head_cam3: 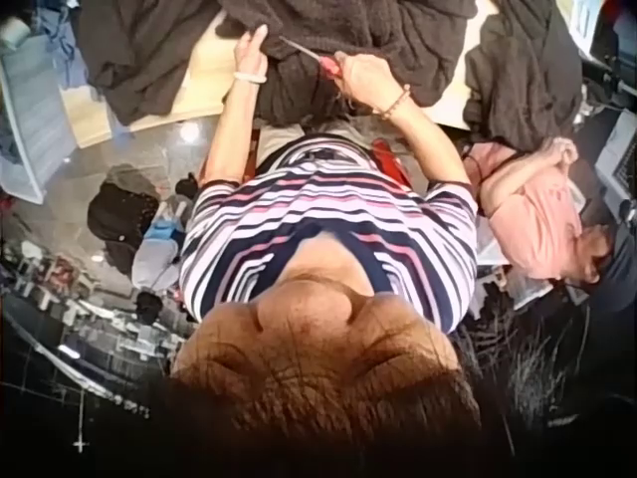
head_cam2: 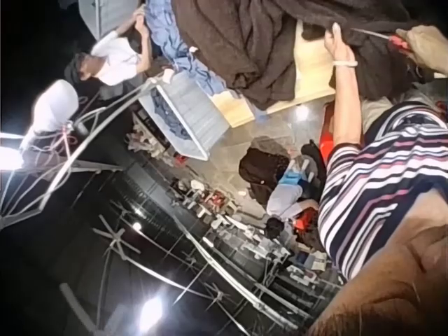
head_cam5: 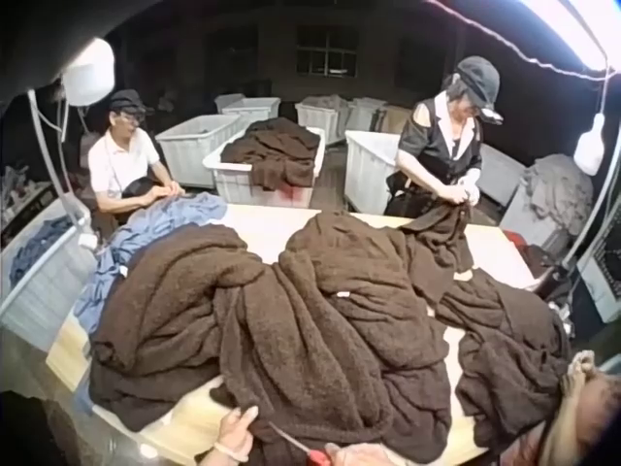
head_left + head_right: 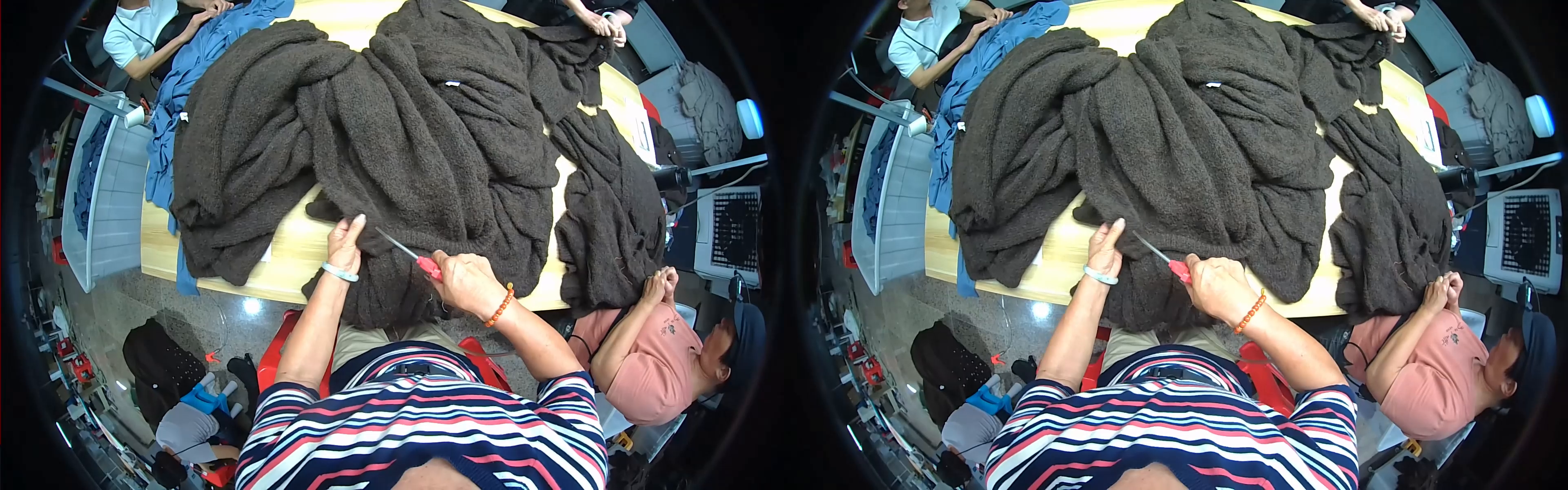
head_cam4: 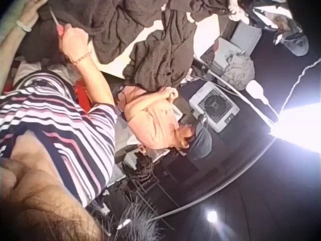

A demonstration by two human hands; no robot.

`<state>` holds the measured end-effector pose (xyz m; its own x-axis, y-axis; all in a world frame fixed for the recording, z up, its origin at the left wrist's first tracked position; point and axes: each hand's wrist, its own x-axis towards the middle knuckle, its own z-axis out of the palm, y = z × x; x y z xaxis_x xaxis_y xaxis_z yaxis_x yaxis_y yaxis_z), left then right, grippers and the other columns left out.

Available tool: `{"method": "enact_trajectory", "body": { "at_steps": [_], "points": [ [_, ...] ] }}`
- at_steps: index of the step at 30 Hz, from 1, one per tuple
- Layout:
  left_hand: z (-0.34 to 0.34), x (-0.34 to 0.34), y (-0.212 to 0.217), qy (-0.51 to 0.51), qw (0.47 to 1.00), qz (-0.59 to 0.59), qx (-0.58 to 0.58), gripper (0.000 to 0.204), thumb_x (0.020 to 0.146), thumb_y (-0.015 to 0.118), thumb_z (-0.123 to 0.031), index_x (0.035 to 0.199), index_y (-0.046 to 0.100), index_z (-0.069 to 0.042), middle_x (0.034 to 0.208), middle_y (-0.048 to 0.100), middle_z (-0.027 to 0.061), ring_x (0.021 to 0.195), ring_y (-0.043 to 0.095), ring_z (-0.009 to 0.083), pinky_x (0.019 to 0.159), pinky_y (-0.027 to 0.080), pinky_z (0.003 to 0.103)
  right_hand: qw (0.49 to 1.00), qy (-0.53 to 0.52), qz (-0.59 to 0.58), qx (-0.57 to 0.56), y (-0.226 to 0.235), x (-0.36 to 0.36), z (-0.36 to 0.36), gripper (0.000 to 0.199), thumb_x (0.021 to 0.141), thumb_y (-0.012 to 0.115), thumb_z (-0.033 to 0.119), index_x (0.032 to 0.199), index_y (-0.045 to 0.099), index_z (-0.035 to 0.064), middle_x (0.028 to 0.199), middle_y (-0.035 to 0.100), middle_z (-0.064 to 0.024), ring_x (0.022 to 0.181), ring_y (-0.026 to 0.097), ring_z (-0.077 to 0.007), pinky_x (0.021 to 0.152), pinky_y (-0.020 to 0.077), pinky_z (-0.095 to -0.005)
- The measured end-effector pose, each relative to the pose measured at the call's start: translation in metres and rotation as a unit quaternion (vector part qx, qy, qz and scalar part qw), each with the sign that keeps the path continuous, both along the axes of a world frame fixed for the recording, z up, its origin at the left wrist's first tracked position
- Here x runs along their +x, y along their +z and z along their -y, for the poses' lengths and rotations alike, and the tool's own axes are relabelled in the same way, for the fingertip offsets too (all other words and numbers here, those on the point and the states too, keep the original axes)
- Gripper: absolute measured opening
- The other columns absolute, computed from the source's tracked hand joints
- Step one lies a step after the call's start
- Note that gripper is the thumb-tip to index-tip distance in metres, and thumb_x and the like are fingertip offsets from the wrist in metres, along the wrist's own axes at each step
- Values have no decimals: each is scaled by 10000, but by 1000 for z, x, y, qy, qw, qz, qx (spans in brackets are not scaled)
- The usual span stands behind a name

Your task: Trimming loose threads from brown sweaters using scissors.

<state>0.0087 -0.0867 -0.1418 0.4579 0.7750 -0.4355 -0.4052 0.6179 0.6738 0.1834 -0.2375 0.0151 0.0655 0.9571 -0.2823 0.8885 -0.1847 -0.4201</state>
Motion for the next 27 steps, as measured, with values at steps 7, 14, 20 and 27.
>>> {"method": "enact_trajectory", "body": {
  "at_steps": [7, 14, 20, 27],
  "points": [
    [21, 3, -14, -37, 999, 23, -18, 200, 936, 589, -48, 1131, 614, -12, 1118, 667, 85, 999, 645, 179, 895, 520, 321, 999, 18, 36, -26, 12, -1, 23, 217, 837, 633, 242, 894, 600, 35, 632, 635, -182, 637, 670, -330, 587, 529, -435],
    [-17, 20, 39, -48, 998, 44, 1, 222, 988, 496, -109, 1151, 559, 28, 1049, 667, 167, 868, 692, 254, 704, 592, 304, 991, -133, 5, -15, 18, 19, 25, 230, 848, 663, 236, 997, 583, 81, 775, 647, -177, 760, 648, -386, 696, 517, -467],
    [-88, 66, 162, -65, 977, 65, 193, 196, 963, 562, -150, 1092, 619, -14, 1029, 696, 107, 898, 691, 210, 731, 553, 299, 960, -262, 14, 97, 4, 54, 5, 505, 767, 762, 336, 1169, 543, 124, 1026, 604, -128, 925, 629, -364, 777, 506, -453],
    [-122, 129, 281, -74, 915, 202, 341, 218, 957, 577, -141, 1145, 624, -41, 1063, 688, 74, 994, 663, 184, 844, 500, 299, 946, -275, -84, 148, -2, 53, -18, 698, 700, 826, 335, 1271, 508, 90, 1239, 545, -144, 1147, 560, -344, 945, 473, -411]
  ]
}}
